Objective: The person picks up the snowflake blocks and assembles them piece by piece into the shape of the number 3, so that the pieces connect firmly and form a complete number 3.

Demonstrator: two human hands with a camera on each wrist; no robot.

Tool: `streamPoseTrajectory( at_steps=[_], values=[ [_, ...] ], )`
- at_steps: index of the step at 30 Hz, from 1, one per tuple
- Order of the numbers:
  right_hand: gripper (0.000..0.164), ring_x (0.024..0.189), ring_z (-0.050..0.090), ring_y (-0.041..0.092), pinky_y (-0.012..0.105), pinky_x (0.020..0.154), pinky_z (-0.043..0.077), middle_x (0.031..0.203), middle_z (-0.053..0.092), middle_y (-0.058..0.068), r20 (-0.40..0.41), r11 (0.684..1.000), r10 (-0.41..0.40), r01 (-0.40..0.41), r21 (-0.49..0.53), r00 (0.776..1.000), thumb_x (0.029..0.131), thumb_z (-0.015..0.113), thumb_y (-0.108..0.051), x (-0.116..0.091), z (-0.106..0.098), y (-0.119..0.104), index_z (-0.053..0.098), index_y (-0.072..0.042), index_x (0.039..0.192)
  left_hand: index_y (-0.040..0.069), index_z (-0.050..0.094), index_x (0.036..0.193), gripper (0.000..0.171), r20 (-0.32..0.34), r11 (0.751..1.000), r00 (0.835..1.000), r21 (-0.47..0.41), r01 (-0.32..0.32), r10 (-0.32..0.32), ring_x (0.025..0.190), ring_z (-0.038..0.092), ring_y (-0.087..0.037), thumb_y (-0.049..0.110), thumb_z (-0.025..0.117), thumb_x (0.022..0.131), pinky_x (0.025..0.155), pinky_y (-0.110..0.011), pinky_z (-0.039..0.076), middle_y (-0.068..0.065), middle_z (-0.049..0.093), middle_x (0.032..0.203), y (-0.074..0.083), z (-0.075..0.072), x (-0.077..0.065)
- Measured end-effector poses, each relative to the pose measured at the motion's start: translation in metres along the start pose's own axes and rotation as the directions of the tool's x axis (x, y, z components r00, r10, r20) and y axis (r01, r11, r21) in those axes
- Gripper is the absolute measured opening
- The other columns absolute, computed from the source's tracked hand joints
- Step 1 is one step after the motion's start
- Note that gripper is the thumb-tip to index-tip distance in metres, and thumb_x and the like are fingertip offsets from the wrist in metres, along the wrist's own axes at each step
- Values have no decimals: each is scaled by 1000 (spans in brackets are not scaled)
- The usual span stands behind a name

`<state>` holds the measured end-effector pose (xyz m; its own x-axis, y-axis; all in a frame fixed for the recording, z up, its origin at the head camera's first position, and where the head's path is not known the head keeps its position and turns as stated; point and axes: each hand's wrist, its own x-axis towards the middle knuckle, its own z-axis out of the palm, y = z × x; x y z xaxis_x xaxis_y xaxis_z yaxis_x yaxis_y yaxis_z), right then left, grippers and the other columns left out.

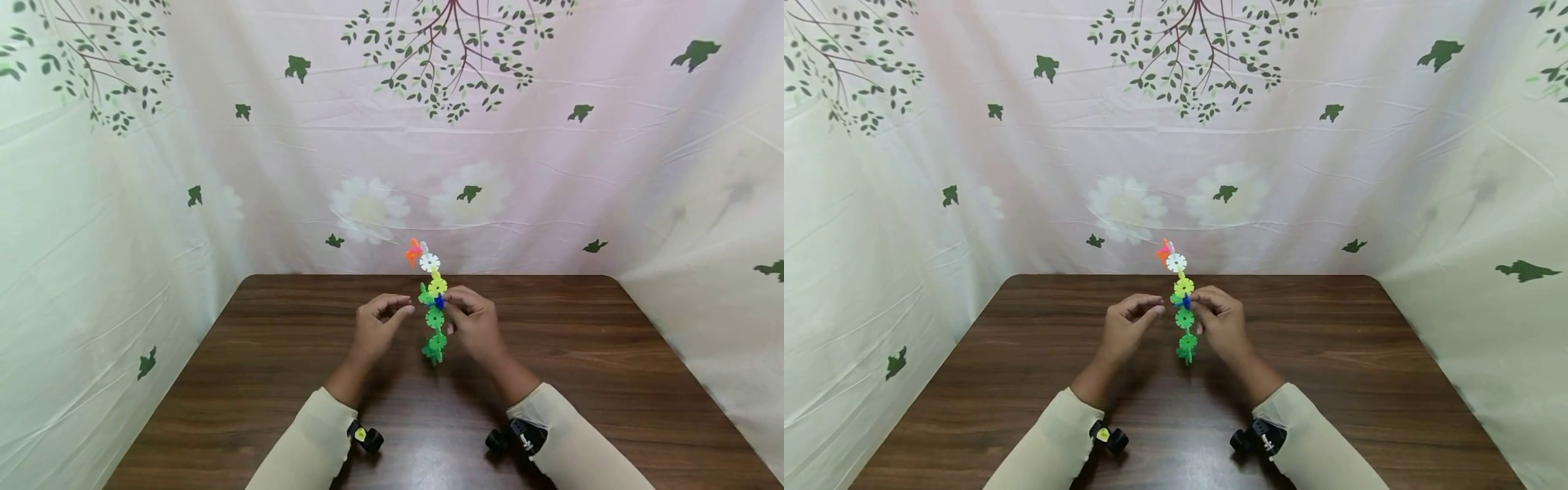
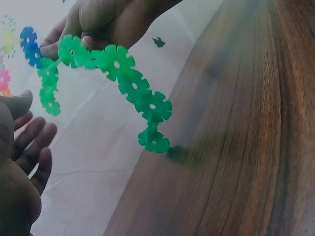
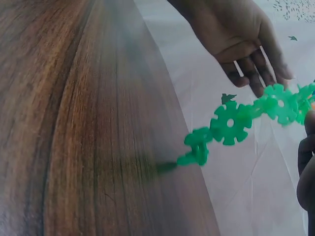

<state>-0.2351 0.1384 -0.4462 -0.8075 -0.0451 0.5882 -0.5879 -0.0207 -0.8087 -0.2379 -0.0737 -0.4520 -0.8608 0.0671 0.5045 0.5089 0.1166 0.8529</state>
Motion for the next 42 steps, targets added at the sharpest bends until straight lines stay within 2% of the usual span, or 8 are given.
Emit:
streamPoseTrajectory(
  at_steps=[6, 9, 13, 18, 25, 32, 39, 42],
  values=[
    [15, 55, 59, 14, 28, 52, 54, 103, 72, -9, 58, 992, 87, -92, 83, 994, 104, 69, 5, -1, -5, 0, 70, 19, 108, -1, 70, 141, 40, 134, 991, 983, -42, 129, -122, 121, 75, -37, 9, 76, 103, 99, -36, 62, -23, 76, 134, -2, -2, 0],
    [19, 55, 59, 13, 28, 52, 53, 101, 72, -8, 91, 985, 94, -106, 138, 991, 104, 69, 2, -2, -6, 0, 70, 20, 110, -1, 62, 151, 48, 192, 986, 971, -52, 156, -144, 129, 70, -43, 10, 73, 105, 103, -33, 59, -24, 72, 140, -3, -2, -1],
    [12, 57, 59, 11, 27, 52, 52, 97, 71, -7, 122, 978, 86, -108, 181, 989, 105, 68, 2, -2, -7, 1, 80, 4, 108, 2, 58, 156, 53, 203, 982, 967, -69, 174, -157, 126, 69, -38, 12, 73, 106, 101, -29, 56, -25, 71, 139, -3, -1, -1],
    [27, 62, 59, 5, 23, 55, 50, 98, 73, -6, 140, 978, 81, -106, 182, 987, 105, 68, 3, -2, -8, 4, 84, -17, 109, 5, 68, 146, 42, 144, 980, 975, -80, 181, -168, 109, 69, -22, 12, 74, 105, 92, -27, 56, -22, 74, 125, -6, -1, -1],
    [20, 90, 71, 5, 20, 71, 59, 107, 79, -9, 100, 977, 110, -126, 170, 989, 102, 72, 2, 0, -6, 2, 85, -12, 109, -5, 78, 123, 22, 58, 980, 988, -130, 148, -142, 84, 61, -23, 8, 73, 105, 73, -25, 51, -28, 76, 109, -6, -2, 0],
    [24, 95, 73, 4, 20, 75, 61, 106, 80, -10, 86, 975, 144, -156, 160, 986, 101, 74, -1, 0, -8, 3, 86, -20, 107, -8, 76, 122, 21, 108, 975, 985, -161, 151, -135, 88, 70, -19, 4, 71, 105, 80, -24, 60, -31, 75, 110, -8, -1, 0],
    [13, 94, 72, 5, 21, 77, 61, 106, 80, -9, 64, 975, 169, -176, 135, 984, 101, 74, 3, 3, -10, 4, 83, 0, 109, -15, 69, 116, 17, 153, 958, 979, -233, 170, -137, 79, 78, -16, -2, 67, 106, 78, -32, 65, -37, 71, 100, -10, -1, 0],
    [15, 89, 70, 5, 20, 74, 60, 101, 80, -11, 30, 966, 234, -236, 108, 972, 100, 75, 4, 5, -10, 3, 85, -6, 103, -16, 70, 113, 15, 128, 955, 982, -246, 167, -139, 75, 77, -16, -3, 67, 105, 71, -24, 61, -42, 68, 97, -10, 0, 0]
  ],
)
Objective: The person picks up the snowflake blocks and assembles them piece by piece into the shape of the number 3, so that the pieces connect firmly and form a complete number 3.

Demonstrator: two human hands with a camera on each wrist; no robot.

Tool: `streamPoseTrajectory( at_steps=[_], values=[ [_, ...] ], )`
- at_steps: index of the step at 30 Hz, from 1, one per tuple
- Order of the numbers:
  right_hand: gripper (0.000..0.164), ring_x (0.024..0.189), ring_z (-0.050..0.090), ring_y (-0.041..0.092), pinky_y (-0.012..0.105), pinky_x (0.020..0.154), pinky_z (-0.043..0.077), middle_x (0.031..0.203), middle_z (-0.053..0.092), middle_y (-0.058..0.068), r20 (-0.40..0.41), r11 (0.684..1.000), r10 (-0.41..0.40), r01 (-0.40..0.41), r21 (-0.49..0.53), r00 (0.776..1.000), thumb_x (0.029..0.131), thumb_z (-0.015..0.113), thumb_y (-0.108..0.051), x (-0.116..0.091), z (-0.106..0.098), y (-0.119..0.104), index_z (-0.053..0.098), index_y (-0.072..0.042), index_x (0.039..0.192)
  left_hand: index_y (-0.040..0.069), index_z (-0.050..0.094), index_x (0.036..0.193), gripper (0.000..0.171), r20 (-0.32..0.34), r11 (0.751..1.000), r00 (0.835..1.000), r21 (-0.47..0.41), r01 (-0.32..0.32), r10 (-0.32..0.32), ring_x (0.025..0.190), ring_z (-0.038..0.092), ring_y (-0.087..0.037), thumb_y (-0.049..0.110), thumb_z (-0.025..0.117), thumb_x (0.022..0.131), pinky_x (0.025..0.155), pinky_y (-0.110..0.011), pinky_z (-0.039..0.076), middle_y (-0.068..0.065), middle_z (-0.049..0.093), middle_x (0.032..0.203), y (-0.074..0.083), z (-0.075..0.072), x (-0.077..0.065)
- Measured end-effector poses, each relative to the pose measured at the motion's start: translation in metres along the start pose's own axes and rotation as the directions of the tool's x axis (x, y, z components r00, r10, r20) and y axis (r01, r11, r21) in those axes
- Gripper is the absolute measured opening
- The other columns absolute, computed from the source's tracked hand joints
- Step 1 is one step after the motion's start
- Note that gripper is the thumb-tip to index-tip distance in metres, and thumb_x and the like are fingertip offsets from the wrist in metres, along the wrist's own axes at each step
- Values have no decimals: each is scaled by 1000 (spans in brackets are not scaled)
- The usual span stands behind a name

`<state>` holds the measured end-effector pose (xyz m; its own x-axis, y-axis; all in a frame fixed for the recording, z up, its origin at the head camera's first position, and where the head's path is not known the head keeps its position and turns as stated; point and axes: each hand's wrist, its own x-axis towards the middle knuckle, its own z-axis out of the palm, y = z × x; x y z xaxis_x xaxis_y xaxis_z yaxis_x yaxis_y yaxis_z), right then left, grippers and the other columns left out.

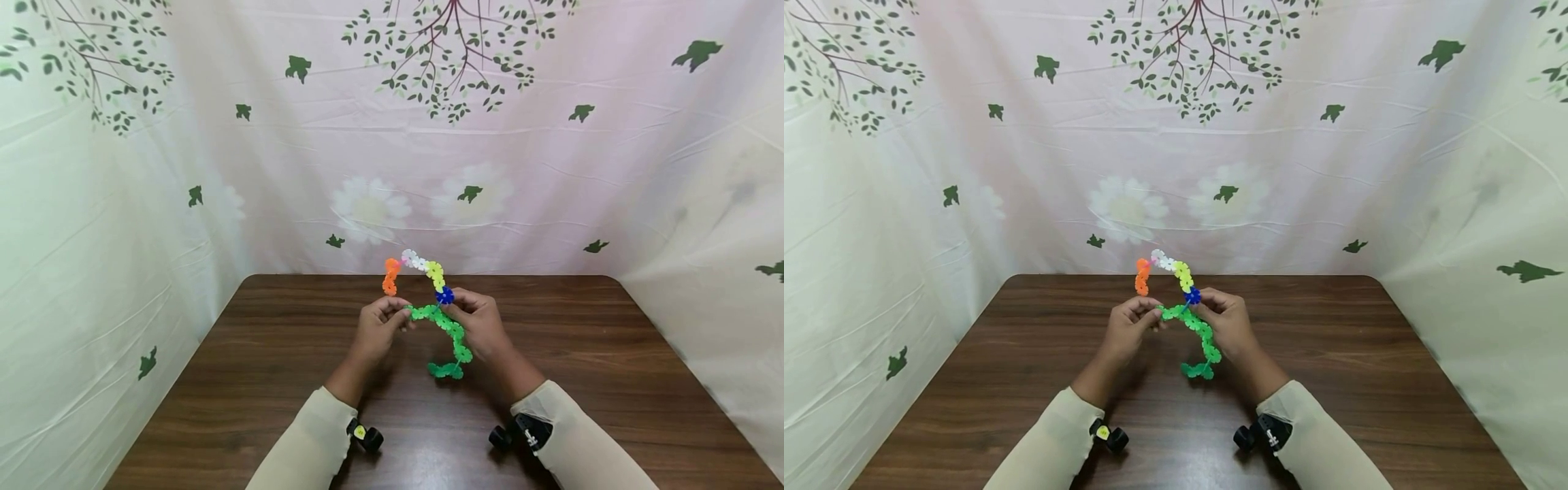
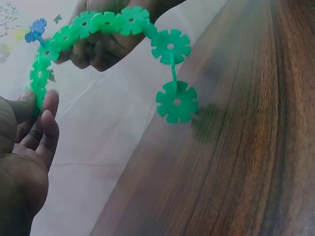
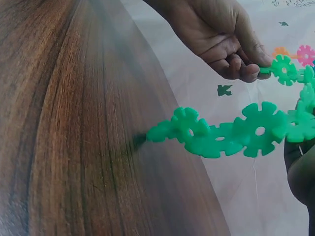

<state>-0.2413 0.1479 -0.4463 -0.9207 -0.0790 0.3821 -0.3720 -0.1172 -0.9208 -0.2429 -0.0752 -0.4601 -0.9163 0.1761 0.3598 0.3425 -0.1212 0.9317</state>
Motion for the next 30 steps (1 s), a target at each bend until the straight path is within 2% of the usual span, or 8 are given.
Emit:
streamPoseTrajectory(
  at_steps=[4, 9, 13, 16, 20, 26, 28, 30],
  values=[
    [19, 86, 69, 6, 19, 75, 60, 93, 79, -10, -46, 996, 84, -84, 9, 995, 101, 75, 1, 2, 1, -1, 82, -16, 97, -15, 70, 113, 15, -46, 1000, 999, -1, -12, 12, 75, 76, -17, -2, 67, 106, 70, -21, 59, -47, 66, 97, 2, 1, 1],
    [10, 80, 63, 5, 20, 60, 52, 96, 80, -11, -45, 994, 106, -106, -5, 993, 107, 71, -10, 0, 2, -4, 80, -6, 109, -13, 70, 113, 13, -113, 1000, 993, -6, -12, 11, 74, 74, -12, -2, 67, 106, 72, -25, 61, -43, 69, 97, 4, 1, 1],
    [20, 86, 66, 7, 21, 66, 54, 109, 80, -9, 10, 996, -6, 7, -91, 1000, 107, 71, -9, -2, 2, -3, 75, 5, 120, -13, 70, 114, 13, -159, 1000, 987, -17, -22, 19, 73, 74, -9, -4, 67, 105, 72, -26, 63, -40, 70, 98, 4, 1, 2],
    [22, 102, 71, 7, 20, 82, 60, 121, 78, 8, 45, 980, -100, 106, -166, 994, 103, 74, -4, -4, 3, -1, 75, 5, 123, -13, 71, 115, 14, -185, 999, 982, -15, -32, 29, 72, 74, -9, -4, 67, 105, 72, -28, 64, -39, 70, 98, 3, 1, 3],
    [26, 111, 74, 14, 21, 89, 63, 126, 74, 26, 67, 942, -208, 218, -255, 976, 100, 77, 1, -6, 6, 1, 77, 3, 125, -15, 72, 118, 18, -196, 998, 979, -13, -53, 50, 71, 74, -10, -4, 68, 105, 73, -33, 66, -40, 71, 98, 3, 1, 3],
    [35, 108, 77, 29, 17, 93, 60, 120, 79, 19, 135, 843, -374, 397, -364, 917, 94, 80, 8, -3, 8, 6, 78, 2, 129, -17, 73, 124, 24, -218, 995, 972, -27, -97, 89, 70, 74, -7, -6, 69, 103, 72, -24, 65, -44, 71, 93, 5, 1, 2],
    [36, 109, 77, 33, 14, 95, 58, 120, 80, 18, 149, 820, -390, 417, -393, 909, 93, 81, 7, -3, 8, 7, 78, 2, 129, -16, 73, 127, 26, -209, 994, 974, -29, -101, 93, 71, 74, -6, -8, 69, 102, 73, -22, 64, -46, 71, 95, 6, 0, 3],
    [37, 110, 77, 35, 12, 95, 57, 121, 79, 18, 144, 817, -388, 412, -402, 910, 93, 81, 8, -3, 7, 7, 77, 2, 130, -14, 72, 131, 30, -178, 996, 981, -17, -86, 81, 76, 75, -6, -8, 70, 102, 75, -21, 64, -45, 71, 99, 7, -1, 3]
  ],
)
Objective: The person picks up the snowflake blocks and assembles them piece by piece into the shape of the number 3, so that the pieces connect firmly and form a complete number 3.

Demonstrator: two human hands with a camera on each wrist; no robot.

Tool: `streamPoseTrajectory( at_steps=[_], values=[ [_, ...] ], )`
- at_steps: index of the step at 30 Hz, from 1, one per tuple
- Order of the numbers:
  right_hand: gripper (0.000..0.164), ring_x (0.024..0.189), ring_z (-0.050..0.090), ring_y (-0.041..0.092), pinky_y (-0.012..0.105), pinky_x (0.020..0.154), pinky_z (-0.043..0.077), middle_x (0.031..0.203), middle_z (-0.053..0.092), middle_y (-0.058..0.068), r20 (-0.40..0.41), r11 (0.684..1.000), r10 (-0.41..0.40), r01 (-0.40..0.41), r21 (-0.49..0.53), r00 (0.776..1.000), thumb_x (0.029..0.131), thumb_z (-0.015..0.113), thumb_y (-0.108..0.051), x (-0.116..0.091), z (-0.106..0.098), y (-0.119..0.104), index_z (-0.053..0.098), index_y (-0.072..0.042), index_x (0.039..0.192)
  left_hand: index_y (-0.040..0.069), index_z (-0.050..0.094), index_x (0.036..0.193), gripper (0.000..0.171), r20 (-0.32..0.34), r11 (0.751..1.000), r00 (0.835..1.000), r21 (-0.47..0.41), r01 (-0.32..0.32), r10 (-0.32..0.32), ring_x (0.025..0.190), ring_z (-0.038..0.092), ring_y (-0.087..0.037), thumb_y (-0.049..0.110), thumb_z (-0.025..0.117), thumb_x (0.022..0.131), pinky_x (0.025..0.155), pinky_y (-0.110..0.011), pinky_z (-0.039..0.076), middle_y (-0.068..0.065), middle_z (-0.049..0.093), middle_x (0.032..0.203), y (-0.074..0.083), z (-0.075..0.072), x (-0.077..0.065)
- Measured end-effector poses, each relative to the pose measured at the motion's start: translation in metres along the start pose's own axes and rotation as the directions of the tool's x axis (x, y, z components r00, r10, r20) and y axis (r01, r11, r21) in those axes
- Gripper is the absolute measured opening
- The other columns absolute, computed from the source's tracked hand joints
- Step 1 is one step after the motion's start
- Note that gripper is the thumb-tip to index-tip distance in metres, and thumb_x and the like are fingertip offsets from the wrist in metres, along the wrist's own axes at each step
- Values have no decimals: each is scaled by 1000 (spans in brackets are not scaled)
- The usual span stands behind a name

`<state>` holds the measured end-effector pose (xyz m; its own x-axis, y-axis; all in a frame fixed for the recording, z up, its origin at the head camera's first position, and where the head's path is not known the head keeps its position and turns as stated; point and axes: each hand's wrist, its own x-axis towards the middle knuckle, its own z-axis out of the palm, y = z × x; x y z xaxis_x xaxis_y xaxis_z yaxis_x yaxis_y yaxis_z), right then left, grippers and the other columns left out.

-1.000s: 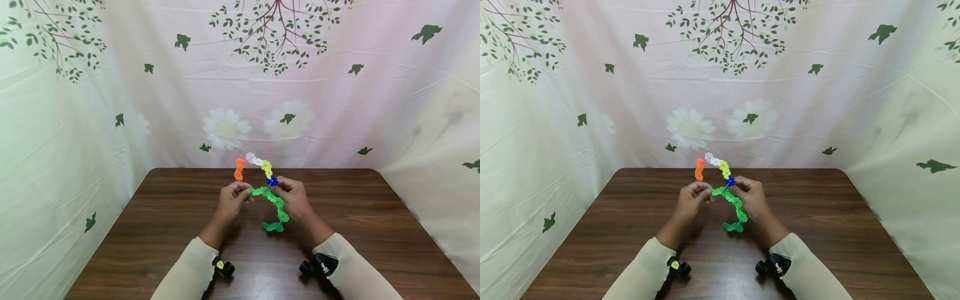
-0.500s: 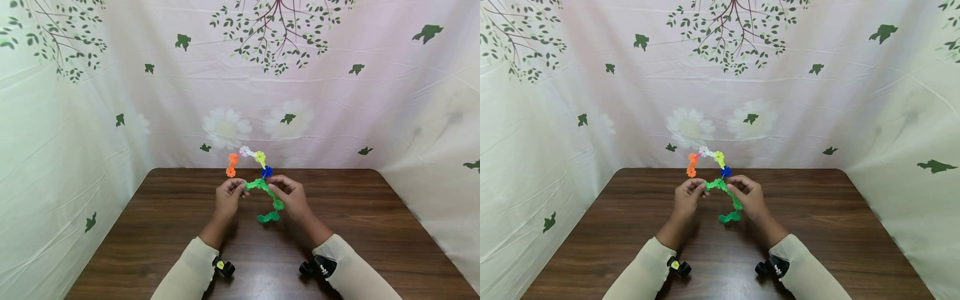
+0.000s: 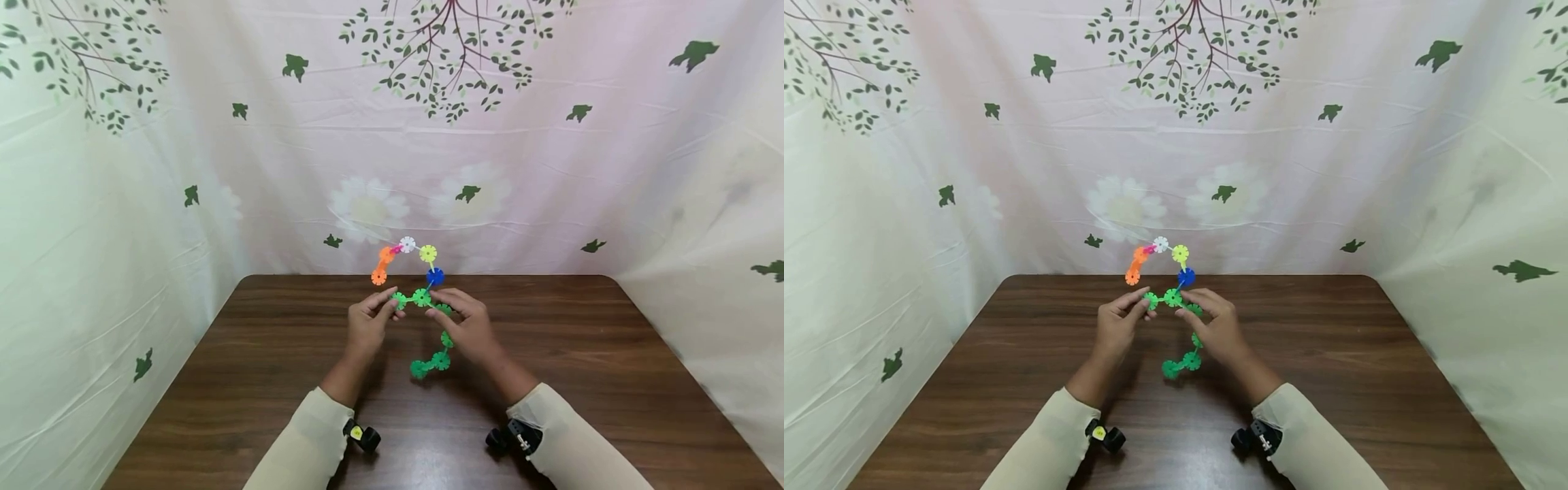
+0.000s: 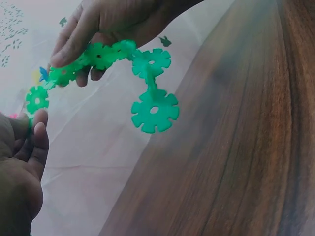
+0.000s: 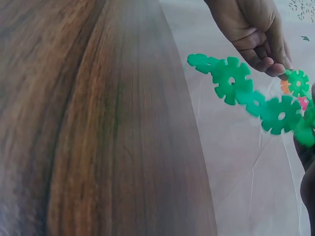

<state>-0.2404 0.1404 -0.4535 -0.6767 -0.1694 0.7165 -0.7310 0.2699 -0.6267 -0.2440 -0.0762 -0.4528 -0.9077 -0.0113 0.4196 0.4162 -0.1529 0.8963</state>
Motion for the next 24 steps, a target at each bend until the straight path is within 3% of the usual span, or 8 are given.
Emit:
streamPoseTrajectory(
  at_steps=[3, 5, 8, 12, 18, 24],
  values=[
    [36, 110, 76, 31, 13, 93, 59, 122, 78, 20, -11, 998, 54, -53, 41, 999, 94, 79, 9, -1, -1, 0, 77, 3, 130, -7, 70, 139, 38, 66, 997, 997, 67, 28, -33, 84, 76, -7, -5, 72, 101, 81, -20, 63, -40, 73, 106, 0, -3, 2],
    [35, 108, 75, 21, 14, 87, 60, 123, 77, 22, -13, 993, 98, -97, 63, 995, 94, 79, 8, -2, -1, -1, 78, 3, 129, -3, 69, 143, 42, 96, 991, 994, 128, 30, -43, 89, 78, -14, -3, 73, 101, 83, -19, 62, -36, 75, 109, 0, -5, 3],
    [34, 103, 70, 4, 14, 80, 59, 122, 76, 22, 2, 986, 155, -155, 66, 988, 96, 79, 4, -2, 0, 0, 78, 2, 130, -1, 69, 144, 43, 107, 979, 994, 206, -2, -20, 91, 79, -31, -1, 73, 101, 79, -18, 59, -30, 76, 108, -2, -7, 3],
    [33, 95, 67, 1, 15, 72, 55, 119, 77, 22, 0, 978, 202, -202, 53, 979, 96, 81, 0, -3, 1, -1, 79, 1, 129, 0, 70, 144, 41, 126, 959, 992, 279, -53, 19, 93, 75, -46, 3, 73, 103, 77, -20, 57, -24, 76, 104, -3, -8, 3],
    [31, 91, 70, 1, 16, 72, 56, 115, 77, 27, 7, 940, 323, -322, 109, 946, 97, 81, -2, -8, -3, -2, 78, 3, 127, 7, 73, 143, 38, 152, 932, 988, 356, -65, 11, 93, 74, -31, 9, 73, 105, 82, -22, 57, -17, 78, 104, -9, -7, 4],
    [35, 95, 69, 6, 17, 77, 58, 114, 78, 25, 21, 861, 500, -500, 99, 866, 96, 84, -10, -12, -8, -1, 79, 2, 129, 10, 72, 144, 37, 184, 907, 982, 418, -48, -33, 94, 67, -17, 13, 70, 107, 82, -24, 55, -13, 76, 108, -17, -5, 3]
  ],
)
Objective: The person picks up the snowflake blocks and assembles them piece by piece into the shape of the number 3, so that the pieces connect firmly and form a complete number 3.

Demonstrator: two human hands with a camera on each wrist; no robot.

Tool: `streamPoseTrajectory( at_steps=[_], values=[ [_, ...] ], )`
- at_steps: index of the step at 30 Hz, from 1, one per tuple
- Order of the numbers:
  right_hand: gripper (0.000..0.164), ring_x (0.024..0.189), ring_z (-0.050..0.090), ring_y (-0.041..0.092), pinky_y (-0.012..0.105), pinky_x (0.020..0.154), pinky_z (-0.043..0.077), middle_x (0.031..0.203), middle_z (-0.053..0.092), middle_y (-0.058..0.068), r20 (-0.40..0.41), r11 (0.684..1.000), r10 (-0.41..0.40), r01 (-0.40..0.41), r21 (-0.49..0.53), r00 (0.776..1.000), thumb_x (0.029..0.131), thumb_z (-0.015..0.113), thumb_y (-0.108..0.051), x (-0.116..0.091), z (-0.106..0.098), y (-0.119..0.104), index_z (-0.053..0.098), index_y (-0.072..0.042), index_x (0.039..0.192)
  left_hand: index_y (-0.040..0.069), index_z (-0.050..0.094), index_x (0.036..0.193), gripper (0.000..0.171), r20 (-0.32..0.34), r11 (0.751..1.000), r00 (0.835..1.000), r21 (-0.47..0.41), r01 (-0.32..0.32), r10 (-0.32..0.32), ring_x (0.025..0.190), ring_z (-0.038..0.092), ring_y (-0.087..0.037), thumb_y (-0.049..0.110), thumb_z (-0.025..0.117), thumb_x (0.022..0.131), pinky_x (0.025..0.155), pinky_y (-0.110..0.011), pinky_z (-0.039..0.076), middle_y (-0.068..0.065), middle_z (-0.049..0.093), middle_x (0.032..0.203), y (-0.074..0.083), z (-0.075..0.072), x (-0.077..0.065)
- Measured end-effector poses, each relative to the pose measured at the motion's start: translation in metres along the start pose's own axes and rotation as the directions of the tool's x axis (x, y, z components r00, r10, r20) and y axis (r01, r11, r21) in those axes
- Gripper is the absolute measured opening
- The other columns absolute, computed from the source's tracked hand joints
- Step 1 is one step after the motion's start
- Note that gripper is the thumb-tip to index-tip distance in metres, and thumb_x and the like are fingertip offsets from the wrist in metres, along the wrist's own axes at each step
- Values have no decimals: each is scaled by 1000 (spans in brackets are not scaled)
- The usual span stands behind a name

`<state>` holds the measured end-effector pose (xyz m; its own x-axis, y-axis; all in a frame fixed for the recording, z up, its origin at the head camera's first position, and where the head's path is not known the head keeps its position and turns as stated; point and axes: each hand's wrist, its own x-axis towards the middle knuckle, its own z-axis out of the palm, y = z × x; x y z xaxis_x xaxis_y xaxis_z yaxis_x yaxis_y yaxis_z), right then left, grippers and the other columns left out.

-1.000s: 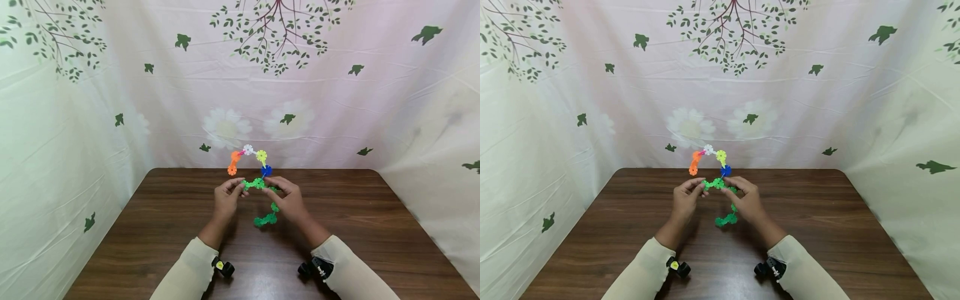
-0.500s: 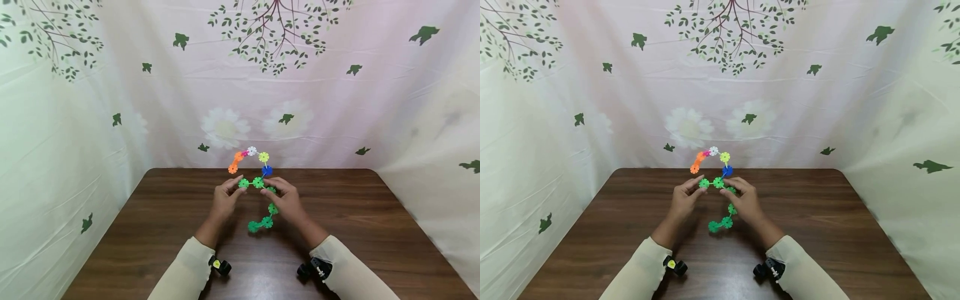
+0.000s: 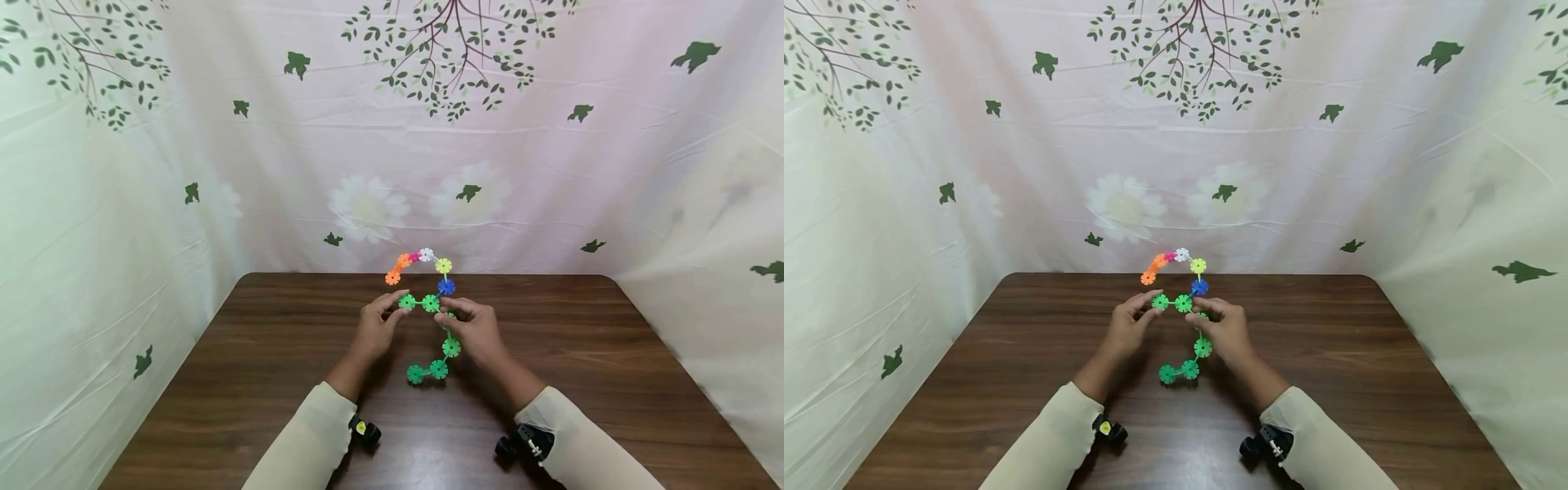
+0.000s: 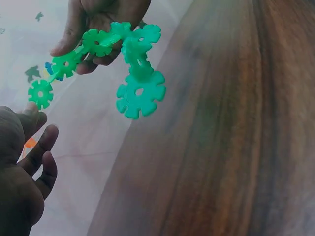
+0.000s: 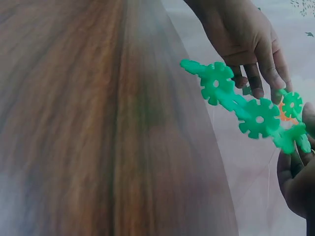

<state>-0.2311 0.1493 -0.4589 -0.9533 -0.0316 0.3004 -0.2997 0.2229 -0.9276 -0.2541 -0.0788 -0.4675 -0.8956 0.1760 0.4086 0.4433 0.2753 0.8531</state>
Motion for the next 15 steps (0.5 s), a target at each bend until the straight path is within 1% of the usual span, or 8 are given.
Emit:
streamPoseTrajectory(
  at_steps=[2, 4, 7, 9, 11, 13, 15],
  values=[
    [35, 98, 68, 6, 18, 80, 56, 114, 78, 23, 16, 999, 22, -21, -37, 1000, 97, 84, -12, -1, -1, 0, 79, 1, 129, 10, 71, 145, 38, 13, 1000, 1000, 12, 2, -2, 92, 64, -15, 12, 70, 107, 81, -23, 54, -13, 75, 107, -1, 2, -1],
    [35, 99, 67, 6, 19, 83, 56, 114, 78, 21, 29, 997, 21, -19, -73, 999, 98, 83, -13, -2, -3, 0, 79, 1, 129, 10, 71, 145, 38, 19, 1000, 1000, 19, -5, 5, 90, 62, -14, 13, 70, 107, 80, -23, 53, -13, 75, 107, -3, 3, -1],
    [34, 98, 67, 6, 20, 83, 55, 114, 78, 21, 39, 996, 9, -5, -93, 999, 99, 82, -14, -4, -4, 1, 78, 2, 129, 9, 71, 145, 38, 22, 999, 999, 36, -25, 24, 94, 61, -12, 13, 70, 107, 82, -23, 53, -13, 76, 115, -8, 7, -1],
    [33, 96, 68, 6, 20, 82, 56, 114, 78, 21, 38, 996, 7, -3, -94, 999, 99, 82, -13, -5, -5, 1, 79, 2, 128, 6, 71, 143, 37, 21, 998, 999, 42, -47, 46, 99, 62, -15, 13, 69, 107, 84, -23, 53, -14, 75, 124, -13, 9, -2],
    [33, 96, 68, 6, 20, 83, 57, 114, 78, 21, 47, 996, 14, -9, -94, 999, 99, 82, -13, -6, -5, 3, 78, 2, 128, 4, 71, 142, 36, 21, 997, 998, 46, -60, 59, 103, 64, -20, 13, 69, 107, 85, -23, 53, -16, 73, 130, -17, 11, -3],
    [33, 97, 69, 6, 20, 84, 57, 114, 78, 21, 57, 995, 25, -20, -98, 998, 100, 81, -12, -8, -6, 4, 78, 3, 128, 4, 72, 141, 36, 19, 997, 998, 41, -66, 65, 105, 64, -26, 13, 69, 107, 86, -24, 53, -19, 71, 133, -21, 13, -5],
    [33, 99, 69, 7, 20, 85, 58, 114, 78, 21, 67, 994, 38, -31, -102, 997, 100, 81, -13, -9, -6, 7, 78, 3, 129, 5, 72, 141, 36, 18, 998, 998, 34, -61, 61, 109, 65, -30, 14, 70, 106, 87, -24, 53, -19, 71, 133, -24, 14, -5]
  ],
)
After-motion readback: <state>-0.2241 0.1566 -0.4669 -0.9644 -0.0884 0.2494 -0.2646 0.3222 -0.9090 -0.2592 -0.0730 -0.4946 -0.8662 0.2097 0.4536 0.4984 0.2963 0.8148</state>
